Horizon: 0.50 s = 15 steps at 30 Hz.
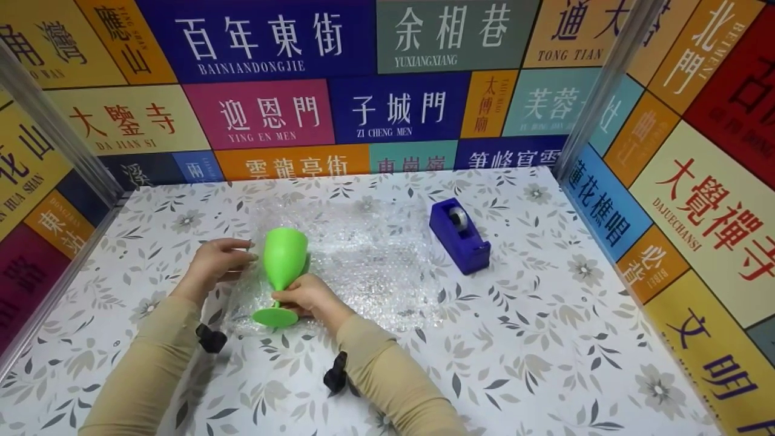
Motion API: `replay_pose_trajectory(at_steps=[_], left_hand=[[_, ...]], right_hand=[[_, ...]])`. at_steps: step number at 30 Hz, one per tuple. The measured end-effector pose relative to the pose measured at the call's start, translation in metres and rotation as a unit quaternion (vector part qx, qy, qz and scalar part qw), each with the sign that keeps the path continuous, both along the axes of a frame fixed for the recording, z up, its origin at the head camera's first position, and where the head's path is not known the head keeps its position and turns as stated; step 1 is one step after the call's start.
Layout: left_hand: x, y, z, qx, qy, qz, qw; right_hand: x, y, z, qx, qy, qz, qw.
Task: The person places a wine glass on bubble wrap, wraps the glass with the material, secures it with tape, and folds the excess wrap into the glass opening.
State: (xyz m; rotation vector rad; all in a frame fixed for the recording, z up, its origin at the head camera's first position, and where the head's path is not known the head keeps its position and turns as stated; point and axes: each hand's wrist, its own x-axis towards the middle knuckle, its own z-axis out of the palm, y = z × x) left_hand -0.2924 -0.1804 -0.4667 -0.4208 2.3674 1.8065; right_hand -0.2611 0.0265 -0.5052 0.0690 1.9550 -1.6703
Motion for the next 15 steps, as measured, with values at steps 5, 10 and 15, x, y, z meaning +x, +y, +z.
replay_pose_trajectory(at_steps=[5, 10, 15], left_hand=[[0.001, 0.006, 0.002, -0.014, 0.018, -0.005, 0.9997], [0.003, 0.013, 0.004, -0.06, 0.045, -0.016, 0.9971], [0.005, 0.021, 0.006, -0.102, 0.079, -0.034, 0.991]], right_hand=[[0.0, 0.0, 0.0, -0.011, 0.0, -0.002, 1.0], [0.0, 0.001, 0.0, -0.003, 0.004, -0.002, 1.0], [-0.001, 0.002, -0.001, -0.011, 0.003, -0.001, 1.0]])
